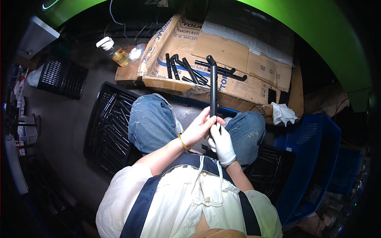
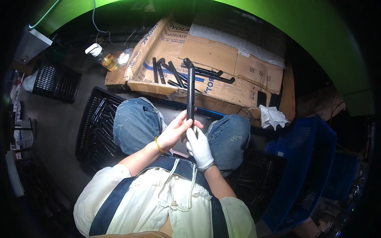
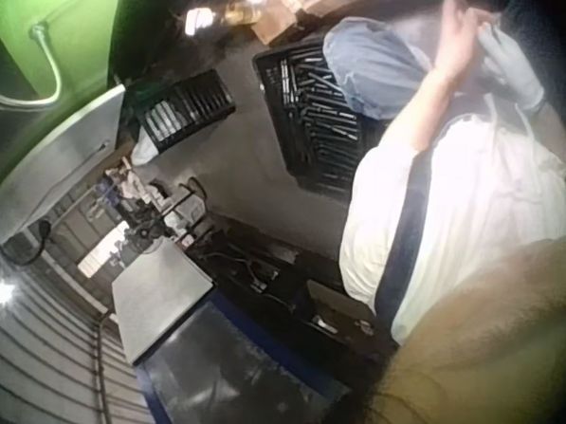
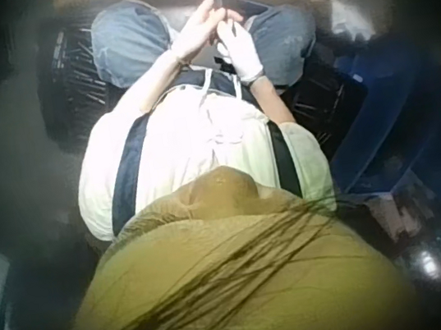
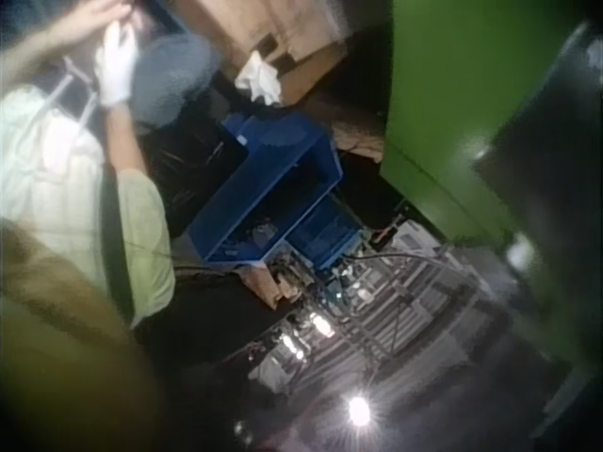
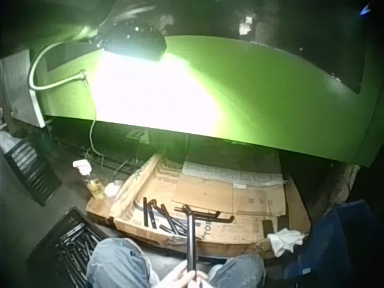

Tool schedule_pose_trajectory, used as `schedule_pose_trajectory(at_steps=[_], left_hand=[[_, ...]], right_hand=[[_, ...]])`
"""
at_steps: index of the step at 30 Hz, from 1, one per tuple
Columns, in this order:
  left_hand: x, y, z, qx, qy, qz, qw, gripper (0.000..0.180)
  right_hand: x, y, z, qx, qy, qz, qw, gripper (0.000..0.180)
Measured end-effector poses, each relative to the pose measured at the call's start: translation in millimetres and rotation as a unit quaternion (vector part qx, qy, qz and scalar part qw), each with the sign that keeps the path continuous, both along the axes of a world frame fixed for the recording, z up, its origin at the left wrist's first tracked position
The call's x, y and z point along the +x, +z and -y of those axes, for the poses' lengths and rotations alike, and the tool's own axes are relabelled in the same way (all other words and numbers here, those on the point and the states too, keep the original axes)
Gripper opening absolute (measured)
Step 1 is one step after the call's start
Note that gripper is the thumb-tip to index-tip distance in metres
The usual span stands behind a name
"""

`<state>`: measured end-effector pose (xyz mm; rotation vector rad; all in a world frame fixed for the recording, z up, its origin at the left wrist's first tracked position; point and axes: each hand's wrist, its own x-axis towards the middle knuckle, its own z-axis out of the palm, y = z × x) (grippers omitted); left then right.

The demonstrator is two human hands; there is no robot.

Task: Inspect, clean, and organize L-shaped metal or plastic components at a factory station.

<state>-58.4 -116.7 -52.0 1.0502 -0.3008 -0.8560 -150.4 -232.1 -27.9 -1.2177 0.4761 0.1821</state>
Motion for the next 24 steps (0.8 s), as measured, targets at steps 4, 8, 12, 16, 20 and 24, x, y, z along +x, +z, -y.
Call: schedule_pose_trajectory(at_steps=[4, 8, 12, 16, 20, 24], left_hand=[[5, -7, -7, 0.039, 0.1, 0.037, 0.994, 0.05], [5, -3, -29, 0.072, 0.092, -0.045, 0.992, 0.05], [-3, 5, -36, -0.006, 0.08, -0.139, 0.987, 0.048], [-11, 17, -35, -0.107, 0.018, -0.2, 0.974, 0.056], [-17, 30, -36, -0.113, -0.021, -0.183, 0.976, 0.067], [-20, 39, -36, -0.063, -0.01, -0.171, 0.983, 0.058]], right_hand=[[-8, -10, 4, -0.291, 0.01, 0.065, 0.954, 0.029], [-20, -12, 11, -0.358, 0.008, 0.047, 0.932, 0.027], [-24, 0, 18, -0.284, 0.02, 0.01, 0.959, 0.022], [-25, 23, 20, -0.256, 0.039, 0.006, 0.966, 0.018], [-24, 39, 18, -0.337, 0.063, 0.046, 0.938, 0.018], [-24, 44, 19, -0.364, 0.074, 0.056, 0.927, 0.021]])
